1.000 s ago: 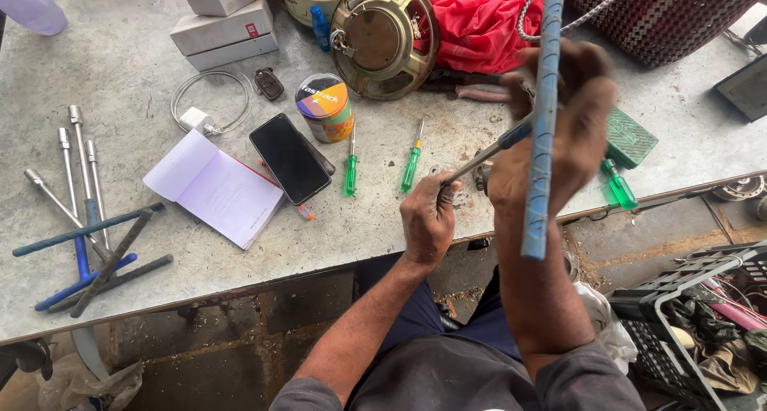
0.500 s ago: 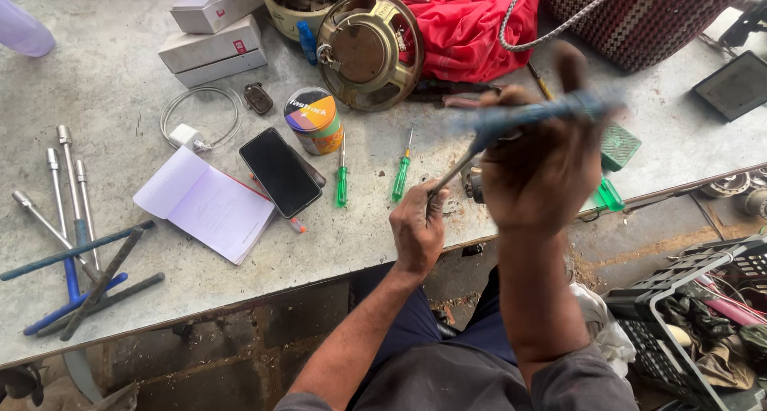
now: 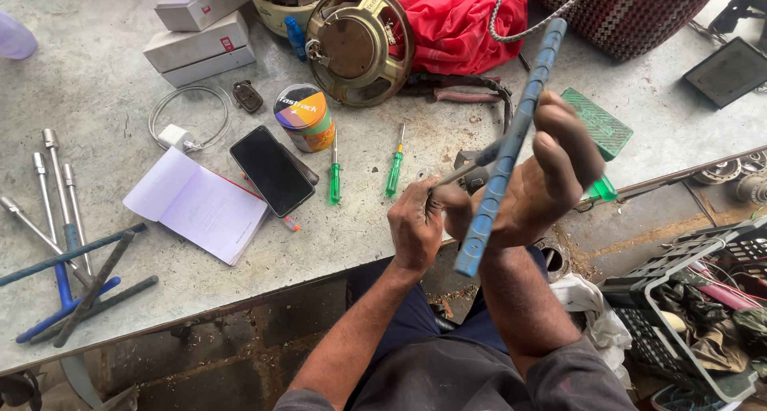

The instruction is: The person disassembles and reassembles a mechanical component using various screwdrivers and socket wrenches on a cluttered workbench.

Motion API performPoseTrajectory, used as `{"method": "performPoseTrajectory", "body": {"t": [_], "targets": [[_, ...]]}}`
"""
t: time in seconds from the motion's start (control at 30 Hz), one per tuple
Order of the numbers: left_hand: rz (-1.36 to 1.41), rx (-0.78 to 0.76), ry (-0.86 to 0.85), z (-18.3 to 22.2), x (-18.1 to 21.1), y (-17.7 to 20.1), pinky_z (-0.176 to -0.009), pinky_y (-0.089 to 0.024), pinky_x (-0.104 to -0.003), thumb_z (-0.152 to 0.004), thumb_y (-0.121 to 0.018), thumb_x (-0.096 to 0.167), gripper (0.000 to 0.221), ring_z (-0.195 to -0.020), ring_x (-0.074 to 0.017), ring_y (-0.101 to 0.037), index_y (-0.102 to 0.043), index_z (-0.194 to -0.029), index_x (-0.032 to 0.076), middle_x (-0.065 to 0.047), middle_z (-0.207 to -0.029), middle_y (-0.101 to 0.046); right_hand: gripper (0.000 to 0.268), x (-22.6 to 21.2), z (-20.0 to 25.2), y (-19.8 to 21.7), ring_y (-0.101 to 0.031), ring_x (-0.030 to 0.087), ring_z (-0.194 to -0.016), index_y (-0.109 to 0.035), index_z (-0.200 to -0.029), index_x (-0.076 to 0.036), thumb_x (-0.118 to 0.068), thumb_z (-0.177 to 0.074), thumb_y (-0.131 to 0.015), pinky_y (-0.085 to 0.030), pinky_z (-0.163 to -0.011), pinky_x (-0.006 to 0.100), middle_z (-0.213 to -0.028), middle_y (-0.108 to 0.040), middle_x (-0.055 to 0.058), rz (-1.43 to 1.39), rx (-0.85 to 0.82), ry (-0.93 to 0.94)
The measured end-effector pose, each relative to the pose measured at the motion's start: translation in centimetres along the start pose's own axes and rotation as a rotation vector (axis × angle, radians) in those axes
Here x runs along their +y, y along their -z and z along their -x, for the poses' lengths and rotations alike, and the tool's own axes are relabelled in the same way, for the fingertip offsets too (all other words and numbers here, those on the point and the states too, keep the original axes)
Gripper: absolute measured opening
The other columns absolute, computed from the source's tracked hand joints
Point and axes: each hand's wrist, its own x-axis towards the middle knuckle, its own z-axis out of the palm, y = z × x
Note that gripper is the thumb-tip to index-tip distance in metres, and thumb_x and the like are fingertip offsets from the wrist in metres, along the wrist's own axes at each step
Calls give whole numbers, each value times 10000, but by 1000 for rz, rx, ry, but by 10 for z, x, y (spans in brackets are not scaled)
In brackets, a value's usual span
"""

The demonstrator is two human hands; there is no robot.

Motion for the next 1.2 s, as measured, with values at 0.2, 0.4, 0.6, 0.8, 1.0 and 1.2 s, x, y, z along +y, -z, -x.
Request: {"method": "performPoseTrajectory", "body": {"t": [0.2,0.4,0.6,0.8,1.0,1.2], "targets": [[26,-11,56,1,-5,-3,-707,-614,-370,-1019,-675,154,167,-837,-274,-761,-667,-1061,-7,-143,-934,-733,469,5,-3,0,-629,283,-1345,-545,-1396,-99,-469,-1108,-543,-478,-1202,434,-1348,-648,197,-771,40,-392],[-18,33,-45,3,-6,-4,-824,-629,-391,-1073,-637,172,162,-894,-266,-752,-657,-1084,11,-128,-971,-735,398,27,-14,16,-672,252,-1103,-478,-1449,7,-352,-1279,-451,-595,-1000,339,-1246,-671,195,-1527,-174,-1180],[-21,-31,69,3,-6,-6,-620,-592,-325,-1008,-685,182,154,-744,-203,-723,-706,-1063,40,-90,-885,-735,632,-7,-11,15,-536,146,-1397,-519,-1507,-123,-572,-1063,-543,-505,-1123,356,-1517,-496,52,-473,189,-340],[-128,-103,3,1,-5,8,-843,-589,-400,-962,-737,200,225,-979,-240,-708,-689,-1147,81,-111,-1104,-726,389,-17,-75,83,-352,176,-1586,-580,-1471,-199,-354,-1122,-652,-321,-1359,342,-1673,-369,57,-325,-609,-352],[-425,-234,6,7,-4,34,-965,-482,-479,-719,-873,243,693,-1145,-349,-618,-563,-1298,20,-178,-1245,-612,595,-13,-100,119,-331,339,-1638,-297,-1599,-23,-45,-1070,-568,-391,-1308,447,-1735,-280,247,-83,-803,-707],[-451,-337,63,13,-14,46,-957,-519,-441,-757,-856,113,621,-1104,-316,-629,-586,-1306,6,-162,-1234,-646,683,19,-98,141,-422,372,-1578,-222,-1631,0,-93,-1015,-502,-476,-1204,460,-1669,-393,279,-213,-925,-951]]}}
